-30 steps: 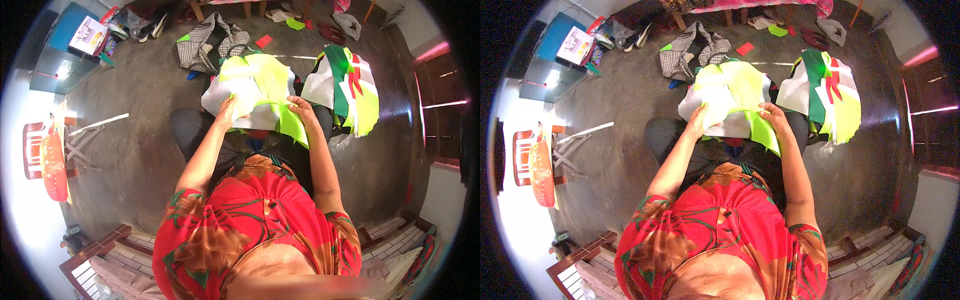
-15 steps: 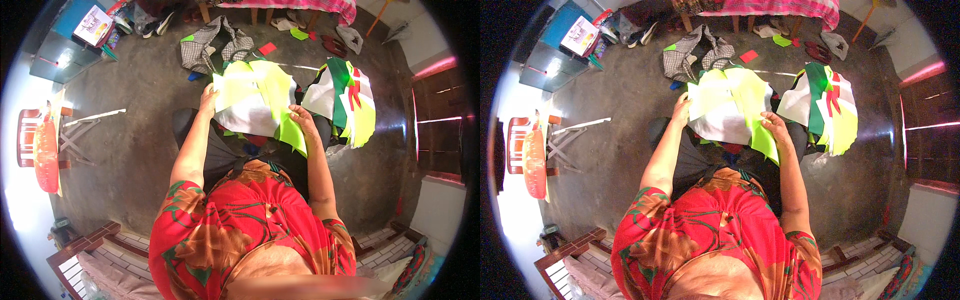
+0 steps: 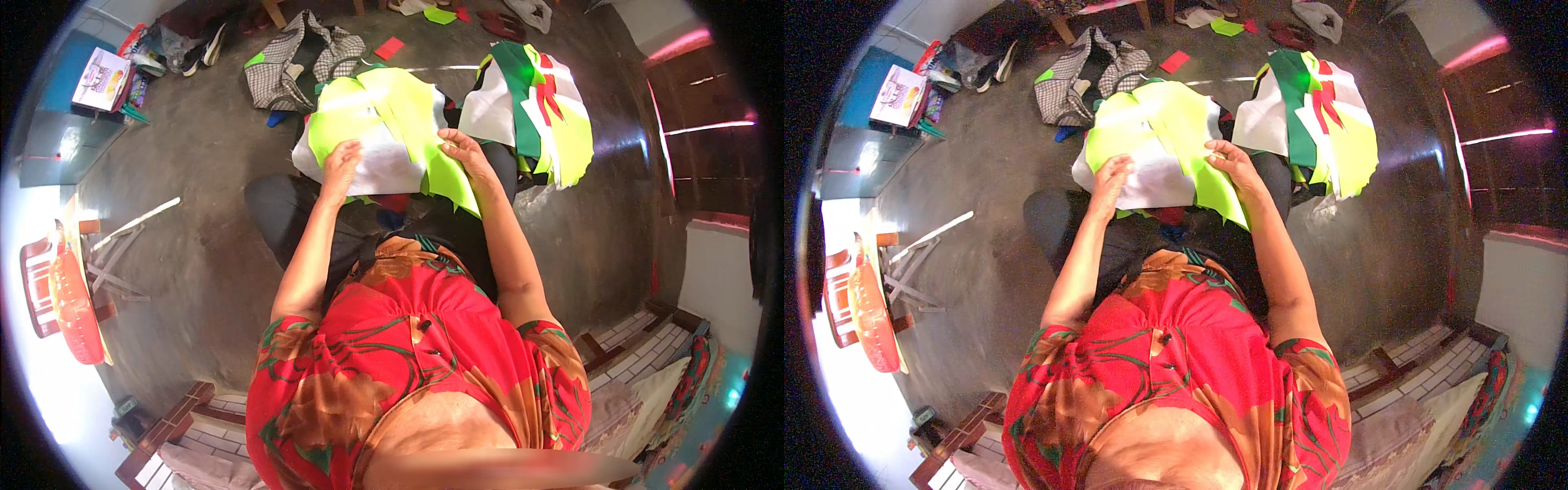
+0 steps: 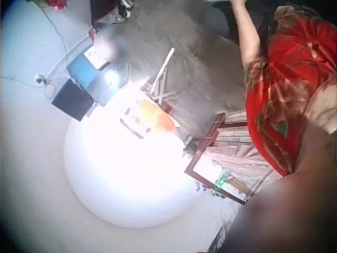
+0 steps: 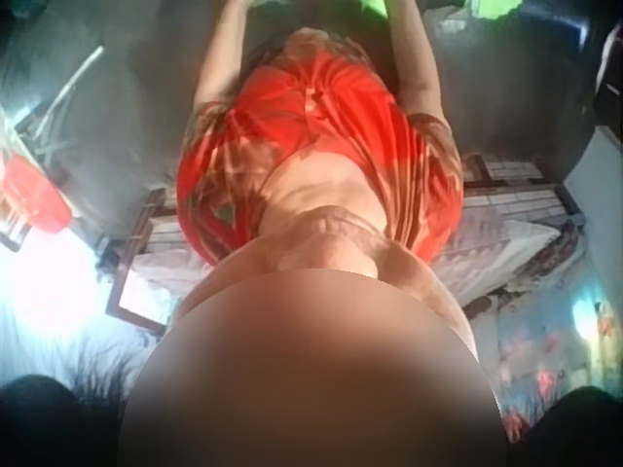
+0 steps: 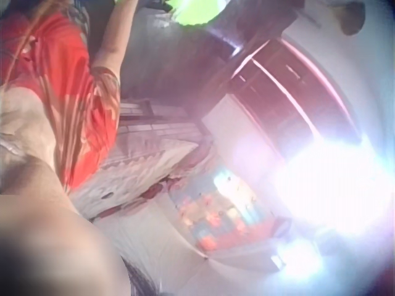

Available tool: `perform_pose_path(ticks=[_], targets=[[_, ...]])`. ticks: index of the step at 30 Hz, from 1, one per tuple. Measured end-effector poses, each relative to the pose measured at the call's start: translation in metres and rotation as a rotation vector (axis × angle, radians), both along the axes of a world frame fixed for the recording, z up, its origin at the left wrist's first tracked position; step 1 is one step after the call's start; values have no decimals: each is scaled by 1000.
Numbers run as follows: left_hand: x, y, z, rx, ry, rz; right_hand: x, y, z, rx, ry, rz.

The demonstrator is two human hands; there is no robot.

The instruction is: The person sits on the floor and sorts through a pile of colorful fabric pieces, separating them into two distinct stacks by color and type. The person handles each piece individually, folding or aligning them before placing them into the appropriate pile.

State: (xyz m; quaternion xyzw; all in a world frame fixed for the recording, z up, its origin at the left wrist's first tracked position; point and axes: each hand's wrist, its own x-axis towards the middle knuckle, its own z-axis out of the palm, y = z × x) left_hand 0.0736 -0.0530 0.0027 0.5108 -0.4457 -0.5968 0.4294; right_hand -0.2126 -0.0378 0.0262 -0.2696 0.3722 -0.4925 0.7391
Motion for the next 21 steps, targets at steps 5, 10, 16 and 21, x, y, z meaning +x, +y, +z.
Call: perform_pose_path(ticks=[5, 10, 16, 21], targets=[[-60, 21, 32, 153, 155, -342, 0, 3, 8, -3, -62, -11], [-86, 24, 16, 242, 174, -560, 2, 4, 9, -40, -78, 2], [-72, 15, 25, 183, 273, -357, 2, 2, 5, -43, -42, -25], [-62, 11, 35, 111, 405, -324, 3, 0, 4, -30, -49, -5]])
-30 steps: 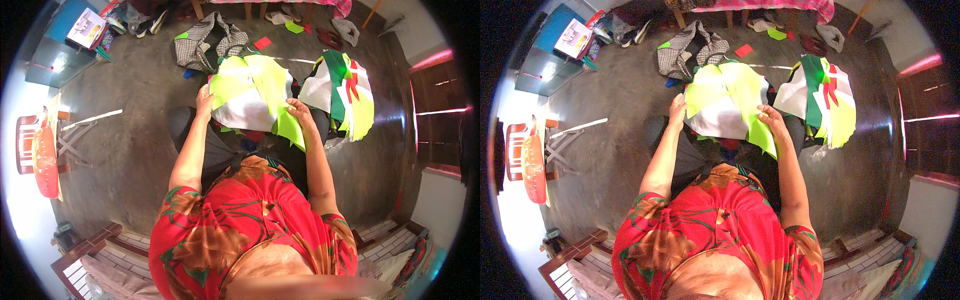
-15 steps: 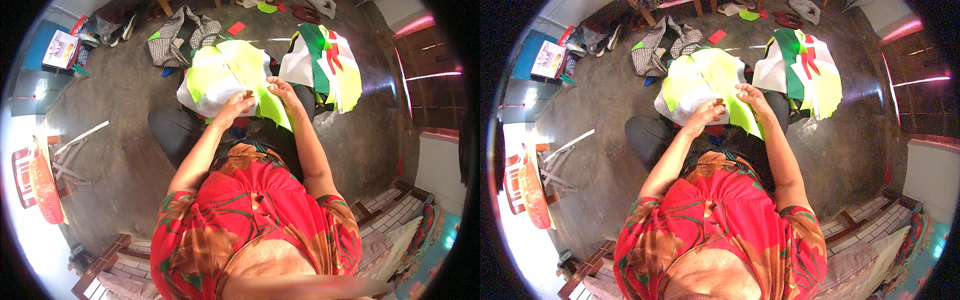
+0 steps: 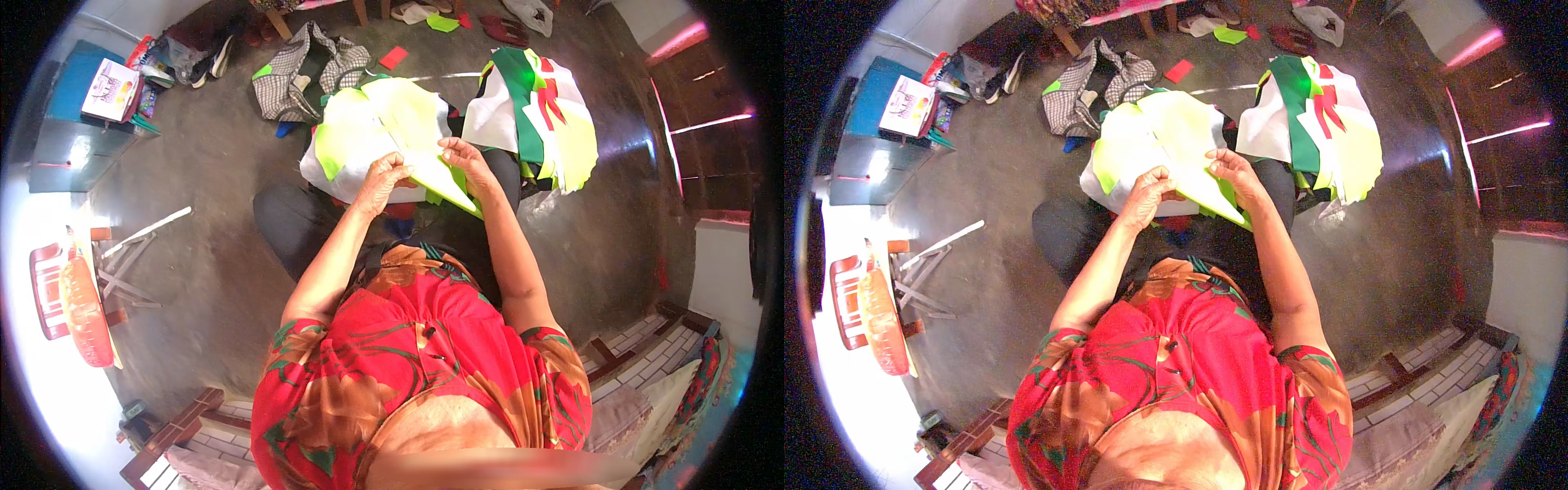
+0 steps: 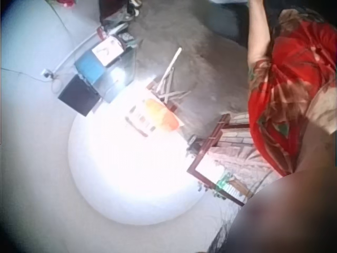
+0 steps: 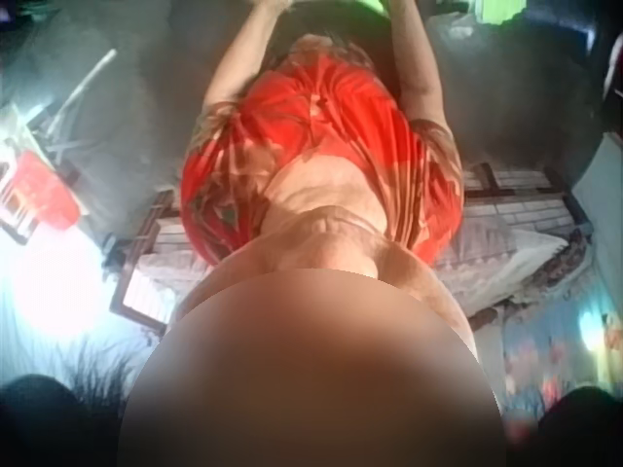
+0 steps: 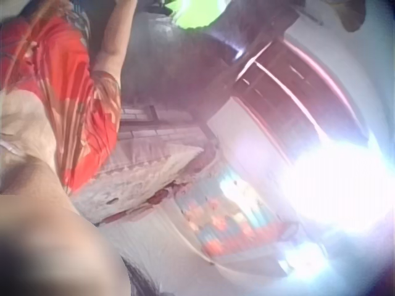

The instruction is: The person sits on the floor and sorts through a pile of colorful fabric pieces, separating them into two distinct stacks by color and type. The person handles each piece individually, folding or aligning them before placing them into the appropriate pile.

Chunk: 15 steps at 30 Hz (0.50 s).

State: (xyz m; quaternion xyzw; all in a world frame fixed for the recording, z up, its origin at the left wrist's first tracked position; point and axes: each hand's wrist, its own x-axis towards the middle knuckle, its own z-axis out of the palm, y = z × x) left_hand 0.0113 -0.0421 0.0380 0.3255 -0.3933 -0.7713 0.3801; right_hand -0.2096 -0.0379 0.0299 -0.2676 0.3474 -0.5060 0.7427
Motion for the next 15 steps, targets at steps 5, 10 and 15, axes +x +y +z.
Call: perform_pose_path(ticks=[5, 10, 15], targets=[[4, -2, 7, -29, 1, 75, -6, 1, 9, -20, 46, 16], [11, -12, 40, -36, 140, 260, -24, 8, 25, -66, 205, -40], [38, -47, 49, -33, 160, 351, -30, 25, 37, -242, 673, -135]])
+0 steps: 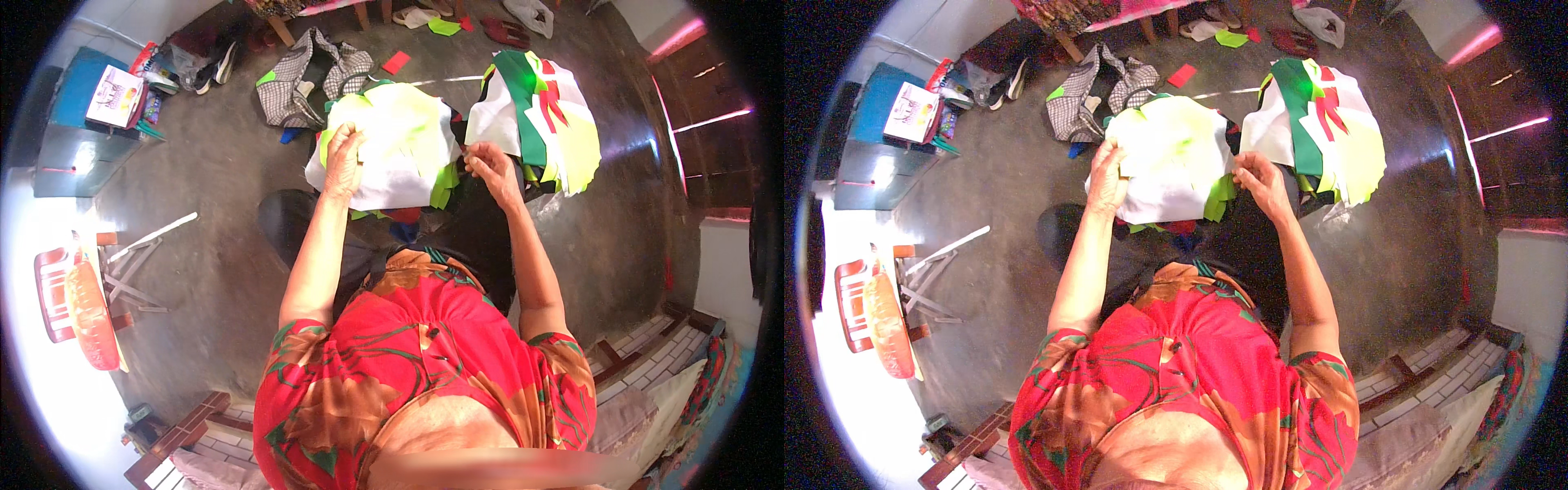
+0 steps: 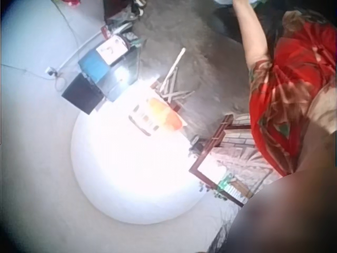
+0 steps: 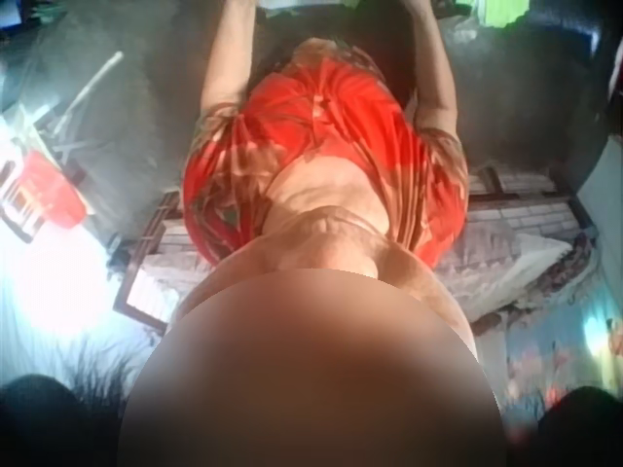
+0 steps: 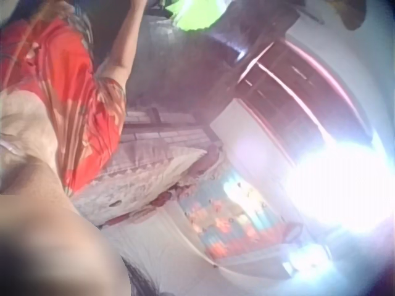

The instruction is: The person sits on the floor and sorts through a pile of colorful fabric pieces, separating them into two distinct stacks by color and type. The person handles each piece individually, folding or aligning them before placing them into the appropriate pile.

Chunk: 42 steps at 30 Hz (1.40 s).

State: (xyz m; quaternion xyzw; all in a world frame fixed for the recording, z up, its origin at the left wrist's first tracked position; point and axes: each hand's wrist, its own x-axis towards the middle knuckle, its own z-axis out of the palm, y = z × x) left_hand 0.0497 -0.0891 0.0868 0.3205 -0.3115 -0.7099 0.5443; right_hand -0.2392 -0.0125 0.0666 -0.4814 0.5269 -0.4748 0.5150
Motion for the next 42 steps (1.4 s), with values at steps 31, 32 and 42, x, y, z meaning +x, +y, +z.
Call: perform_pose_path(ticks=[31, 32, 42], targets=[[7, 3, -82, -570, -1519, 273, 6, 4, -17, -63, -107, -81], [3, 7, -82, -583, -1560, 163, 8, 5, -16, -48, -86, -77], [-2, 21, -114, -558, -1810, -266, 8, 6, -14, -82, -42, -26]])
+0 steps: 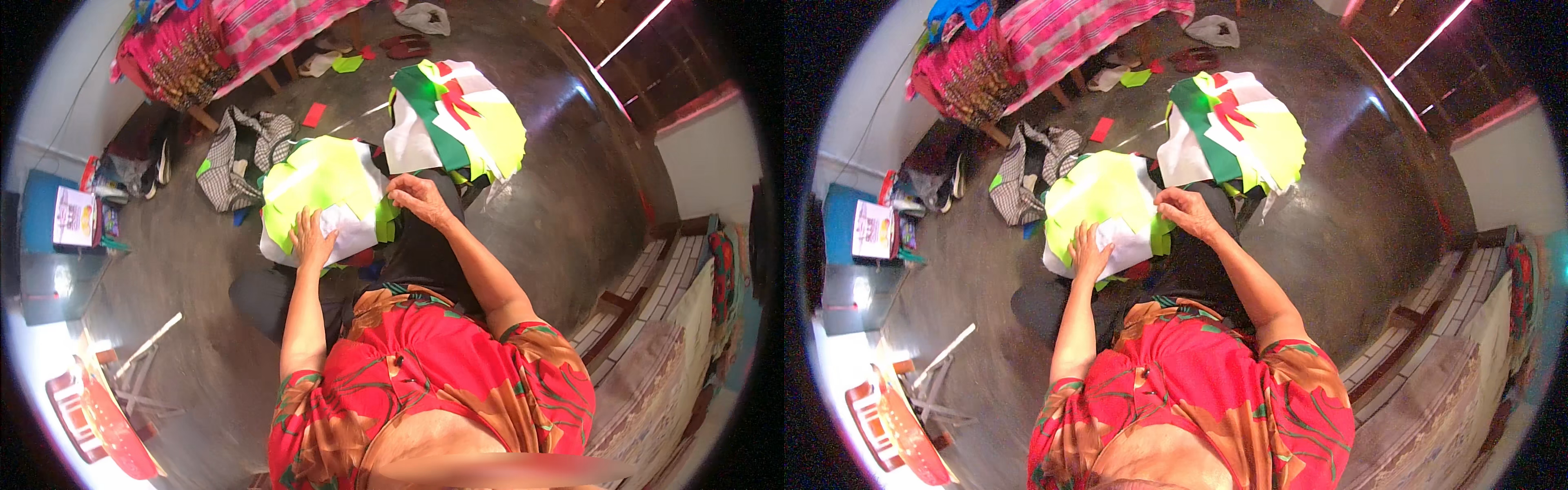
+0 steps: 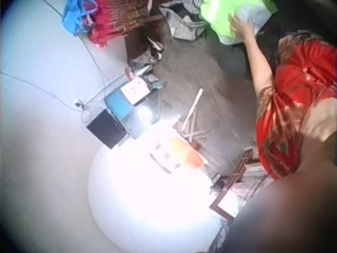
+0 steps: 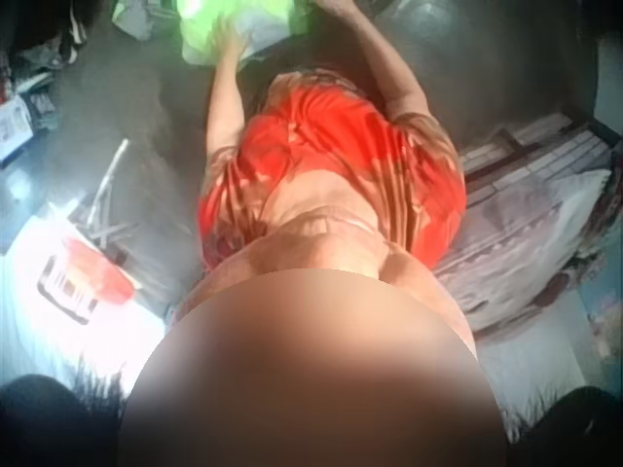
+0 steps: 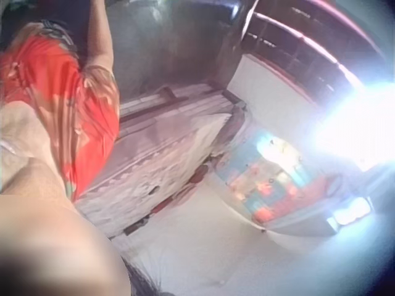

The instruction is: The person sits on the floor and sorts through a pile of colorful fabric pieces, separating them into two distinct stacks by color and type. The person handles each piece individually, folding or aligning them before placing them into the appropriate pile.

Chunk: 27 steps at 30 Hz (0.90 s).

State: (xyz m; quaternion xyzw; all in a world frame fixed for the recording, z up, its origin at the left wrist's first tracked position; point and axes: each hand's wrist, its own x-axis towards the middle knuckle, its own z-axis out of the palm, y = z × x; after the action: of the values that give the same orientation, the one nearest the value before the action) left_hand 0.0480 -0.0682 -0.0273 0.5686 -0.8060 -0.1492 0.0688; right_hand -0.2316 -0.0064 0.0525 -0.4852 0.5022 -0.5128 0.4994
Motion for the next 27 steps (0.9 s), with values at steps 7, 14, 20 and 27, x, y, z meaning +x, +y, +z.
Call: perform_pose_path(ticks=[7, 14, 20, 27], targets=[[1, 1, 3, 16, -52, -12, -16, 9, 17, -16, -232, 0], [1, 1, 0, 6, -77, -16, -116, -10, 28, -201, 605, -765], [1, 1, 0, 19, -68, -23, -164, -29, 31, -41, 1235, -863], [6, -2, -4, 42, -72, -19, -167, -50, 30, 265, 1478, -668]])
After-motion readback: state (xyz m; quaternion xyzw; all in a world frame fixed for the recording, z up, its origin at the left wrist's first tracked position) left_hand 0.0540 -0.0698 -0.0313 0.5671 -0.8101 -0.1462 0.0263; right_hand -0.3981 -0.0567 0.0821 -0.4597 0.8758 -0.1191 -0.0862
